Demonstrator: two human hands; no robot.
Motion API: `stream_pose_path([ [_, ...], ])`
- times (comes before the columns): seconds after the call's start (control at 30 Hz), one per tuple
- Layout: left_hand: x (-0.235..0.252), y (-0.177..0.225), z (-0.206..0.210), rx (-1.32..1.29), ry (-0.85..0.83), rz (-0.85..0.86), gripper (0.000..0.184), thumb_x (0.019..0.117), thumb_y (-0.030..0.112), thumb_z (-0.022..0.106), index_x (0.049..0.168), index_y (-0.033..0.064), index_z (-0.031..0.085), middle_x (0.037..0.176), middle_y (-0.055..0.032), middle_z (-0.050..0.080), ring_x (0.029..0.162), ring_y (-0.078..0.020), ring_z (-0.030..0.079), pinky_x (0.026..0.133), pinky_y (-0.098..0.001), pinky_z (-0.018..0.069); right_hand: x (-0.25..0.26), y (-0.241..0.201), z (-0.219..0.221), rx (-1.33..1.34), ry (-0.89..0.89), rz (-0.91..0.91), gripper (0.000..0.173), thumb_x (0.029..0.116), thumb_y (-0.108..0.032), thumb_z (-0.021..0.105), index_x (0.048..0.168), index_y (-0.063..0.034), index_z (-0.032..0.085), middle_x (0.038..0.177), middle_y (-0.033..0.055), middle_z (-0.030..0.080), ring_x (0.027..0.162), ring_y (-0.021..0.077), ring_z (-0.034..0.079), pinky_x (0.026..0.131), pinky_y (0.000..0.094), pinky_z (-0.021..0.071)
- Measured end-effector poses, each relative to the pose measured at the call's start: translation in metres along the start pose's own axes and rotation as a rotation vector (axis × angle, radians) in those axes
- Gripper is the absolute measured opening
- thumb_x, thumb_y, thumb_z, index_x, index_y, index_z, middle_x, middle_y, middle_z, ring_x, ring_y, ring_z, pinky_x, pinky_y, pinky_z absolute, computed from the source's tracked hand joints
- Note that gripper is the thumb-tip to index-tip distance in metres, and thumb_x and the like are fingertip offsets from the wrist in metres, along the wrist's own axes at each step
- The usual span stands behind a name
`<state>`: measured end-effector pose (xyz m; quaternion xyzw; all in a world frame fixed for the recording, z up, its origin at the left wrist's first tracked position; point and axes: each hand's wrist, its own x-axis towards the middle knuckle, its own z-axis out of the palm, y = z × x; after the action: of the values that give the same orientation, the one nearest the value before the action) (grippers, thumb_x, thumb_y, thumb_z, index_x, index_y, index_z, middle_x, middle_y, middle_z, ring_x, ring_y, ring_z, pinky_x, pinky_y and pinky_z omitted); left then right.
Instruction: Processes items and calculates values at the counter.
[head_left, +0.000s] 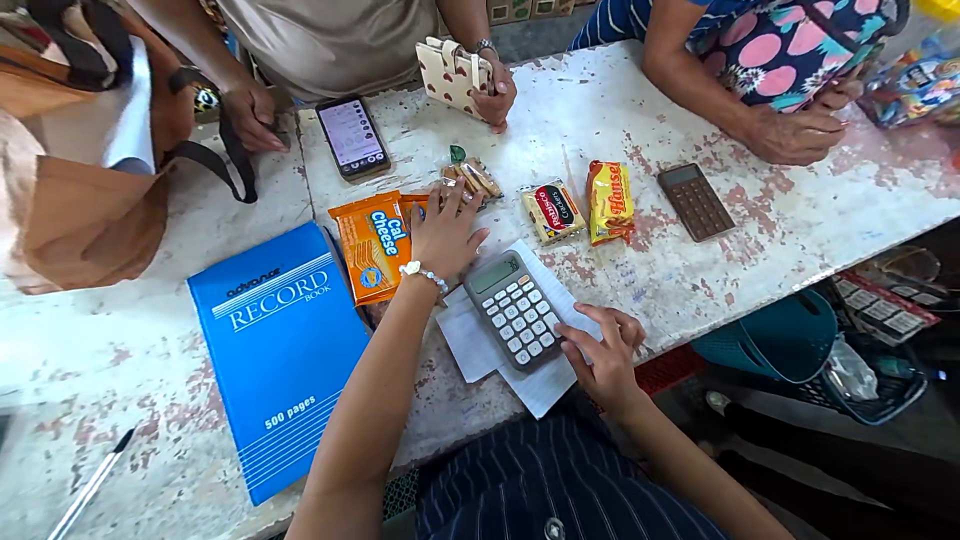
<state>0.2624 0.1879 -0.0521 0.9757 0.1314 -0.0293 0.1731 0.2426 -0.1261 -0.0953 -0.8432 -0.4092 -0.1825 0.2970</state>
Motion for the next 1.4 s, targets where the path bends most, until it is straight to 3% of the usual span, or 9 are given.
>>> stream_pose_path([
  [0.27, -0.001, 0.0, 0.0, -0.005, 0.02, 0.003, 0.059, 0.1048, 0.043, 0.053, 0.159, 0.0242, 0.039, 0.17, -0.0111, 0.019, 0.155, -0.0464, 0.014, 0.113, -0.0754, 0.016, 0.0, 0.0, 0.003, 0.014, 0.02, 0.005, 0.037, 0.1075, -0.047, 0.041, 0.107, -0.03, 0.073, 0.124, 0.0028, 0.066, 0.119, 0.0238, 0.051, 0.103, 0.0444, 0.0278],
  [0.33, -0.001, 0.003, -0.003, -0.012, 0.033, 0.005, 0.058, 0.1044, 0.041, 0.055, 0.158, 0.0215, 0.042, 0.17, -0.0138, 0.021, 0.154, -0.0486, 0.013, 0.113, -0.0777, 0.0123, 0.0, -0.001, 0.003, 0.018, 0.023, 0.008, 0.035, 0.1073, -0.046, 0.042, 0.106, -0.0296, 0.073, 0.123, 0.0038, 0.067, 0.118, 0.0243, 0.053, 0.102, 0.0448, 0.0289],
  [0.4, 0.001, 0.012, -0.007, -0.014, 0.085, 0.043, 0.053, 0.1038, 0.039, 0.057, 0.151, 0.0142, 0.051, 0.168, -0.0175, 0.024, 0.155, -0.0493, 0.01, 0.113, -0.0794, 0.0029, 0.001, -0.001, 0.004, 0.017, 0.039, 0.005, 0.035, 0.1071, -0.045, 0.043, 0.105, -0.0291, 0.073, 0.121, 0.0044, 0.068, 0.116, 0.0247, 0.053, 0.102, 0.0445, 0.0292],
  [0.5, 0.01, 0.042, -0.018, -0.036, 0.121, 0.201, 0.042, 0.104, 0.031, 0.057, 0.14, 0.0098, 0.062, 0.164, -0.018, 0.034, 0.153, -0.0482, 0.02, 0.115, -0.0772, 0.0083, 0.001, -0.002, 0.004, 0.019, 0.042, -0.002, 0.034, 0.1071, -0.045, 0.044, 0.105, -0.0288, 0.073, 0.12, 0.0052, 0.068, 0.116, 0.0251, 0.054, 0.102, 0.0448, 0.0297],
  [0.6, 0.027, 0.07, -0.019, -0.045, -0.108, 0.341, 0.042, 0.1068, 0.029, 0.052, 0.148, 0.02, 0.056, 0.164, -0.0144, 0.034, 0.153, -0.0417, 0.025, 0.117, -0.0697, 0.02, 0.0, -0.002, 0.003, 0.023, 0.042, -0.001, 0.034, 0.1069, -0.044, 0.045, 0.105, -0.0286, 0.074, 0.119, 0.0063, 0.069, 0.116, 0.0265, 0.055, 0.101, 0.0465, 0.0306],
  [0.7, 0.035, 0.077, -0.012, -0.063, -0.297, 0.337, 0.045, 0.1074, 0.031, 0.051, 0.152, 0.0245, 0.05, 0.168, -0.0132, 0.027, 0.155, -0.0394, 0.02, 0.117, -0.0708, 0.0169, 0.0, -0.003, 0.002, 0.012, 0.041, 0.002, 0.035, 0.107, -0.045, 0.044, 0.105, -0.029, 0.075, 0.118, 0.0069, 0.069, 0.115, 0.0277, 0.055, 0.101, 0.0477, 0.0306],
  [1.0, 0.031, 0.07, -0.007, -0.089, -0.314, 0.311, 0.048, 0.1078, 0.029, 0.051, 0.155, 0.0271, 0.045, 0.17, -0.0099, 0.021, 0.157, -0.0371, 0.014, 0.118, -0.0703, 0.0152, 0.017, -0.023, -0.005, 0.036, -0.005, -0.045, 0.04, 0.1071, -0.049, 0.04, 0.105, -0.0255, 0.072, 0.122, 0.0067, 0.067, 0.117, 0.0281, 0.054, 0.102, 0.0468, 0.0301],
  [1.23, 0.033, 0.072, -0.012, -0.103, -0.328, 0.298, 0.044, 0.108, 0.028, 0.05, 0.152, 0.0265, 0.051, 0.168, -0.0101, 0.028, 0.157, -0.0355, 0.018, 0.119, -0.0681, 0.0168, 0.032, -0.05, 0.003, 0.055, -0.074, -0.175, 0.038, 0.1058, -0.053, 0.042, 0.102, -0.0299, 0.071, 0.129, 0.004, 0.065, 0.122, 0.0277, 0.054, 0.105, 0.0505, 0.0306],
  [1.4, 0.031, 0.071, -0.011, -0.136, -0.323, 0.303, 0.043, 0.1081, 0.025, 0.05, 0.15, 0.0252, 0.053, 0.167, -0.0101, 0.03, 0.156, -0.0352, 0.02, 0.118, -0.068, 0.0171, 0.031, -0.045, 0.003, 0.043, -0.074, -0.132, 0.039, 0.106, -0.053, 0.041, 0.11, -0.0276, 0.07, 0.127, 0.0057, 0.065, 0.12, 0.0278, 0.054, 0.104, 0.0485, 0.0304],
])
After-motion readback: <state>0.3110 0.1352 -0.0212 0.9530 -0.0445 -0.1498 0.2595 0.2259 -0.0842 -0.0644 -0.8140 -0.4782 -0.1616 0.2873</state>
